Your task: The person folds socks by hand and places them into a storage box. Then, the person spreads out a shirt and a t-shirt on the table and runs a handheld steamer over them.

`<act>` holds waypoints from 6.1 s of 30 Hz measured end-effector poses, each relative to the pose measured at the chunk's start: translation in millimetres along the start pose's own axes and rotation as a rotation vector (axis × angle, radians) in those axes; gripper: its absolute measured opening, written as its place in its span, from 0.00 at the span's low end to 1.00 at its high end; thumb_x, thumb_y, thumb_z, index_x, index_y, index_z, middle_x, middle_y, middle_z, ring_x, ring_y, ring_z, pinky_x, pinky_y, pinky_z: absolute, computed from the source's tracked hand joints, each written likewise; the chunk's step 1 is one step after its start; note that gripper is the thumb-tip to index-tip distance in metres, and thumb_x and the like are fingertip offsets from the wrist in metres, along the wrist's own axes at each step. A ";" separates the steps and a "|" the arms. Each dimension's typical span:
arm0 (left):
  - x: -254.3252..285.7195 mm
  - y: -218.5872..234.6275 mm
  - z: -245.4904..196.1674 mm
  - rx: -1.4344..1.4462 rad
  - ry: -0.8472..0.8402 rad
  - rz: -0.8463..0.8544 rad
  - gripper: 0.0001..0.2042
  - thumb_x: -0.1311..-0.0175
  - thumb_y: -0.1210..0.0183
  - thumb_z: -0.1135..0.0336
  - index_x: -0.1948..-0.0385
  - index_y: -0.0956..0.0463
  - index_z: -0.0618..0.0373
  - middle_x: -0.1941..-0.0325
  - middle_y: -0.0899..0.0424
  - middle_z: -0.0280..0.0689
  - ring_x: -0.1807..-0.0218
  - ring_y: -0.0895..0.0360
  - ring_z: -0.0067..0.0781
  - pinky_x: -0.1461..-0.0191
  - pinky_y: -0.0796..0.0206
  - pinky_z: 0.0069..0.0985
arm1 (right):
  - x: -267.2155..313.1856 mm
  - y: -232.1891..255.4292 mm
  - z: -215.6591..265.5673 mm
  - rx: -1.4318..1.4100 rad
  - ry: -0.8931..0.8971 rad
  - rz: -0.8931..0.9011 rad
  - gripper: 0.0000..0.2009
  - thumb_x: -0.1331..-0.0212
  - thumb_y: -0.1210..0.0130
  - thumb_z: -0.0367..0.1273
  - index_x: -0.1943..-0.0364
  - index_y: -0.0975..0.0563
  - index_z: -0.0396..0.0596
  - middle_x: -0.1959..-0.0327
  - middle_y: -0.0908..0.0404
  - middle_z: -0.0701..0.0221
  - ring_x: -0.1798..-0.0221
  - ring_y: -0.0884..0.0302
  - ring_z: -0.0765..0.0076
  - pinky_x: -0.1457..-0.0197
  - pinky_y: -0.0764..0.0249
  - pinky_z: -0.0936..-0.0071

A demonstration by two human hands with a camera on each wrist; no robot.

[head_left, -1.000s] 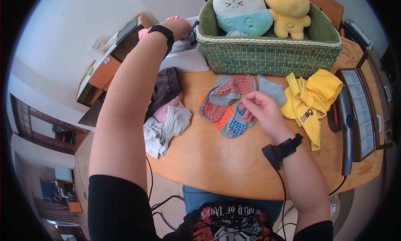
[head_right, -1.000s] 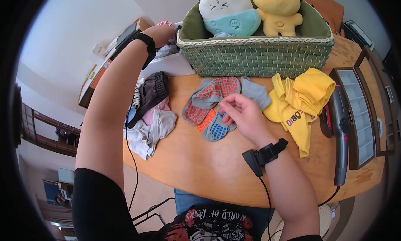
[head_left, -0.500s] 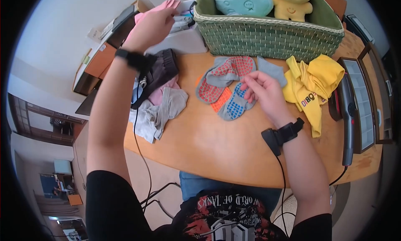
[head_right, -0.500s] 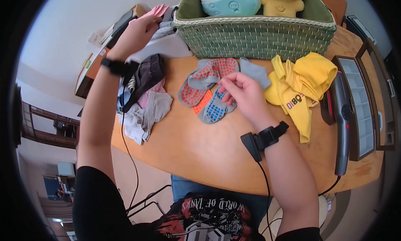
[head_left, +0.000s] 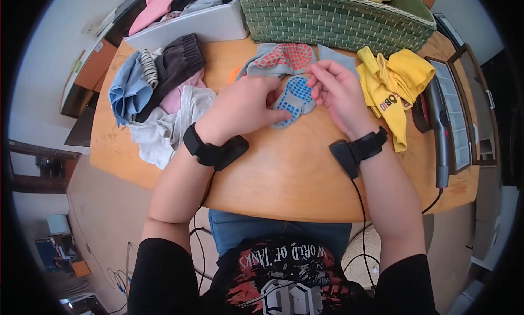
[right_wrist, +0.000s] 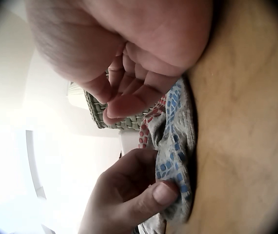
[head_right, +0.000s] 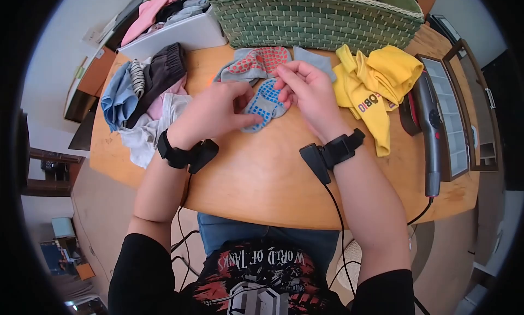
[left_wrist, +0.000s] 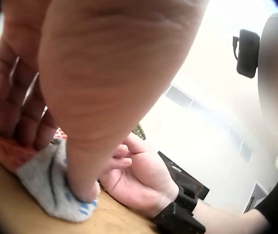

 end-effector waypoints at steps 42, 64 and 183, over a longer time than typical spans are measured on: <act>-1.7 -4.5 22.2 1.560 -0.259 -0.142 0.30 0.40 0.33 0.81 0.37 0.35 0.57 0.40 0.24 0.36 0.47 0.21 0.24 0.45 0.25 0.23 | 14.0 -17.7 22.3 0.307 0.424 -0.056 0.06 0.28 0.43 0.29 0.55 0.24 0.42 0.59 0.19 0.76 0.58 0.26 0.86 0.54 0.30 0.85; -4.9 3.0 31.2 1.289 0.072 -0.682 0.11 0.30 0.39 0.72 0.49 0.27 0.58 0.55 0.18 0.31 0.61 0.22 0.17 0.54 0.28 0.16 | 8.8 -17.8 26.8 0.081 0.199 0.060 0.19 0.41 0.36 0.19 0.46 0.27 0.43 0.45 0.20 0.69 0.43 0.21 0.75 0.39 0.23 0.74; -2.0 -19.5 30.1 1.665 -0.094 0.042 0.20 0.28 0.42 0.72 0.36 0.31 0.63 0.40 0.18 0.41 0.42 0.18 0.29 0.38 0.23 0.30 | 15.7 -27.0 27.3 0.709 0.523 0.007 0.11 0.48 0.28 0.24 0.60 0.14 0.45 0.57 0.24 0.77 0.65 0.31 0.86 0.62 0.32 0.86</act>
Point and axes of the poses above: each hand's wrist, its own x-axis away from the middle knuckle, its own y-axis out of the back of the hand, z = x × y, the point moved 4 cm from there along -x, towards the middle knuckle
